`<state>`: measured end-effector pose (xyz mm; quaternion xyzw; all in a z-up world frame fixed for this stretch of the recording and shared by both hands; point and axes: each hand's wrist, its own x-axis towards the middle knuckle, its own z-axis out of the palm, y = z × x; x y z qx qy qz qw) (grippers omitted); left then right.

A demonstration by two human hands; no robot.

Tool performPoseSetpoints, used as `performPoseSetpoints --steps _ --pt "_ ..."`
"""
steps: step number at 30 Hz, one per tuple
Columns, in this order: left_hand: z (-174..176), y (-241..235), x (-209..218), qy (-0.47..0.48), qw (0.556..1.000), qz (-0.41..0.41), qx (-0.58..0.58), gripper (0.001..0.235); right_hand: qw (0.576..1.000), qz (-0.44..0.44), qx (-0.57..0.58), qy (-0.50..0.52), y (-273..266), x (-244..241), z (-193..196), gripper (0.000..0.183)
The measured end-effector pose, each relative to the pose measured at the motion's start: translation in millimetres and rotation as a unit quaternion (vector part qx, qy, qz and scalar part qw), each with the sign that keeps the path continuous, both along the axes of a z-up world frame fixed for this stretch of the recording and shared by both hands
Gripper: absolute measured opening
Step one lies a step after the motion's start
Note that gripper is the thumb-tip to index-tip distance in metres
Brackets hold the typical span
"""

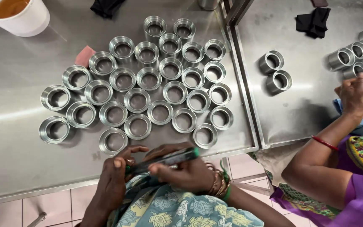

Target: The recorder marks metal rings with a pen and cleans them using a cloth and liquid from a cup.

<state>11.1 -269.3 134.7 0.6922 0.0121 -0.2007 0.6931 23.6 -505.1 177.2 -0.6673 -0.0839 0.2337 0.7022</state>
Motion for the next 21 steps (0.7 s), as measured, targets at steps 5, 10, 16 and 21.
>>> performPoseSetpoints --steps 5,10,16,21 --pt "20 7 -6 -0.007 0.999 -0.034 -0.013 0.100 0.992 0.071 0.072 -0.073 16 -4 13 0.028" --pt "-28 35 -31 0.027 1.000 0.008 0.013 0.102 0.996 0.048 0.069 0.022 21 -5 5 0.030" --pt "23 18 -16 -0.069 0.986 -0.073 0.137 0.099 0.989 0.097 0.056 -0.100 28 -8 9 0.026" --pt "22 22 -15 -0.106 0.977 -0.083 0.164 0.087 0.980 0.125 0.054 -0.143 31 -6 12 0.029"
